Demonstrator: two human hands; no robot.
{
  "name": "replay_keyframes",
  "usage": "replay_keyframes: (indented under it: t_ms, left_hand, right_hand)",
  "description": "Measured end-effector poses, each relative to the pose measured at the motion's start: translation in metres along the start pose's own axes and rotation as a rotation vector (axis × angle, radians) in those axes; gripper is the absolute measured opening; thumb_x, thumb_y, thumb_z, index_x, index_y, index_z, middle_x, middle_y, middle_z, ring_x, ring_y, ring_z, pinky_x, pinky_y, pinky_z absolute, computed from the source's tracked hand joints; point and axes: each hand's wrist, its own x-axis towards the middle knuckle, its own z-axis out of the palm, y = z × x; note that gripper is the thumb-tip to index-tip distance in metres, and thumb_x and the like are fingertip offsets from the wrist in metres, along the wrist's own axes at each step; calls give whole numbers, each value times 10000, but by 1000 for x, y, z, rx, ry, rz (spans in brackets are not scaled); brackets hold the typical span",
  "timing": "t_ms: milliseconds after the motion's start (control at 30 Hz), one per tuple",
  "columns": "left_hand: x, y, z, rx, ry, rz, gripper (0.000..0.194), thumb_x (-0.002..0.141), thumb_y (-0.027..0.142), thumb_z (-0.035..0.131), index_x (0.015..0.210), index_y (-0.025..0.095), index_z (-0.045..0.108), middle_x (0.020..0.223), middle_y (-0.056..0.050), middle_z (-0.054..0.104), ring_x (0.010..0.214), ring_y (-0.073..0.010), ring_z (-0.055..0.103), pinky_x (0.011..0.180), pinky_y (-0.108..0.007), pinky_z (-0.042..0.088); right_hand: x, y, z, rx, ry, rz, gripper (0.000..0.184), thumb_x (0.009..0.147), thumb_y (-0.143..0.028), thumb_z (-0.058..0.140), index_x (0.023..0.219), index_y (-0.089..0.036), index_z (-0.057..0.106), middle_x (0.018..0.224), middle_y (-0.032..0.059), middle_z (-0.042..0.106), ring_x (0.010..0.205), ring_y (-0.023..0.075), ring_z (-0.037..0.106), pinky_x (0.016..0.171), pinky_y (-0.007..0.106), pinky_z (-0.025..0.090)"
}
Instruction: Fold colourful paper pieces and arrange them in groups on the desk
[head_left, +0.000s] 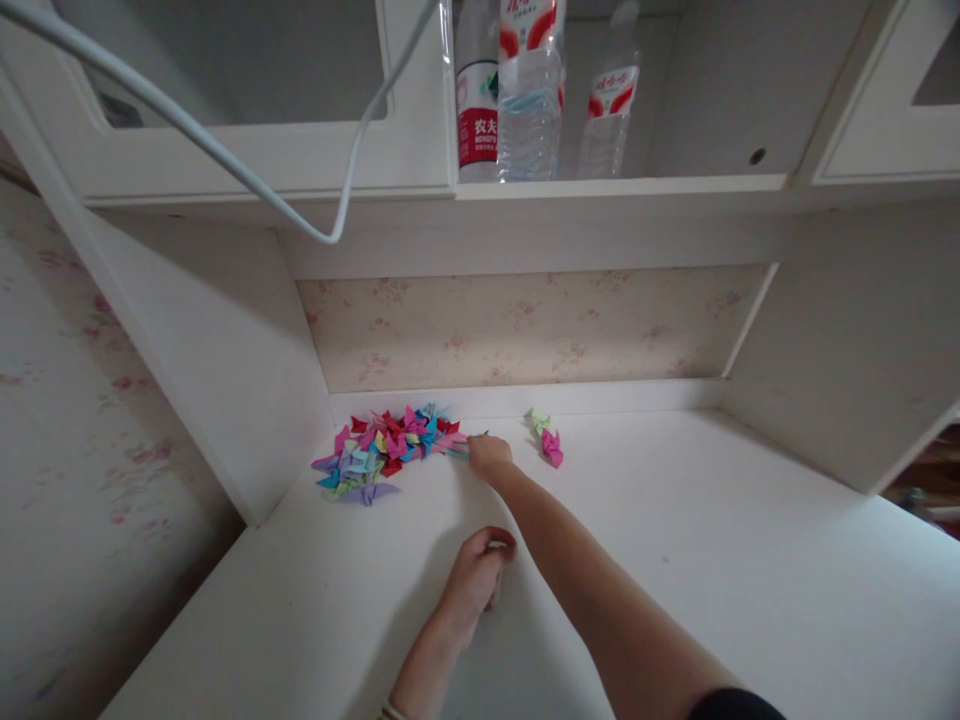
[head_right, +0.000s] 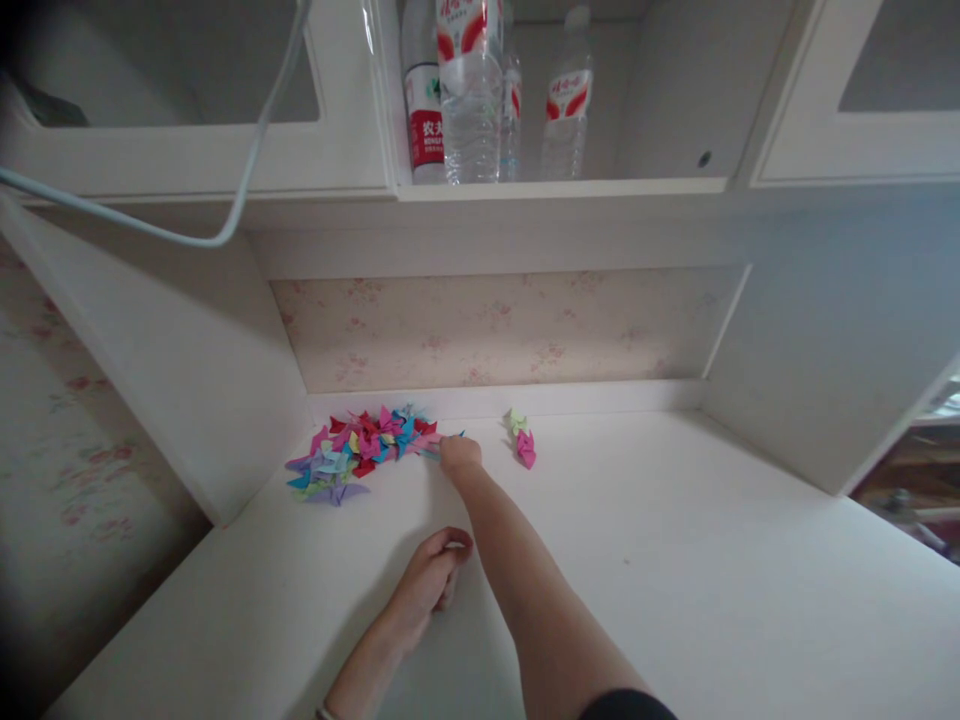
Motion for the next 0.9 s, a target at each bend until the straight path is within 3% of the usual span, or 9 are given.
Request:
replay_keyframes:
  t_ms: [233, 367, 467, 600, 733, 900]
  left_hand:
    - [1, -2, -2, -77, -23, 53, 197, 679, 285, 605, 847, 197, 557, 493, 115, 305, 386, -33, 175, 401, -220, 68]
    - [2, 3, -7, -326, -14, 64, 288, 692, 352, 659, 902, 211, 521, 594, 105, 366, 400, -15, 194, 398, -203, 83]
    - [4, 4, -11, -441, 54, 64, 346, 735, 450, 639, 970, 233, 508, 695, 92, 422, 396, -2, 233, 384, -184, 123]
    - [2, 2, -9, -226, 92, 184, 394, 749, 516, 632, 995, 217, 557, 812, 53, 485, 423, -6, 368, 356, -170, 209]
    - [2, -3, -5, -35, 150, 265, 472, 735, 460, 656, 1108, 188, 558, 870, 12, 543, 438, -34, 443, 345, -186, 280]
    - [3, -7, -7, 3, 182, 306, 460, 743, 441, 655, 1099, 161, 578, 833, 6, 570, 431, -39, 423, 360, -194, 289]
  right_hand:
    - [-18, 25, -2, 317, 214, 49, 314, 879, -192, 438, 1116, -251, 636, 1106, 93, 687, 1002, 225, 640, 822, 317, 452]
    - [-56, 46, 7, 536, 256, 59, 335, 870, -218, 404, 1156, -216, 580, 1006, 53, 703, 699, 139, 662, 637, 239, 459]
    - [-96, 61, 22, 764, 214, 42, 290, 834, -255, 406, 1016, -188, 622, 740, 12, 681, 543, 125, 600, 532, 227, 430]
    - [-145, 76, 41, 1217, 172, -16, 249, 775, -312, 495, 917, -180, 650, 516, -38, 553, 490, 128, 506, 502, 237, 375]
    - [-169, 81, 50, 1297, 118, -76, 243, 792, -332, 530, 960, -184, 624, 512, -56, 508, 483, 114, 466, 480, 232, 333]
    - [-171, 83, 56, 1370, 172, -119, 319, 798, -382, 577, 1068, -212, 578, 786, -12, 575, 489, 85, 483, 457, 230, 349]
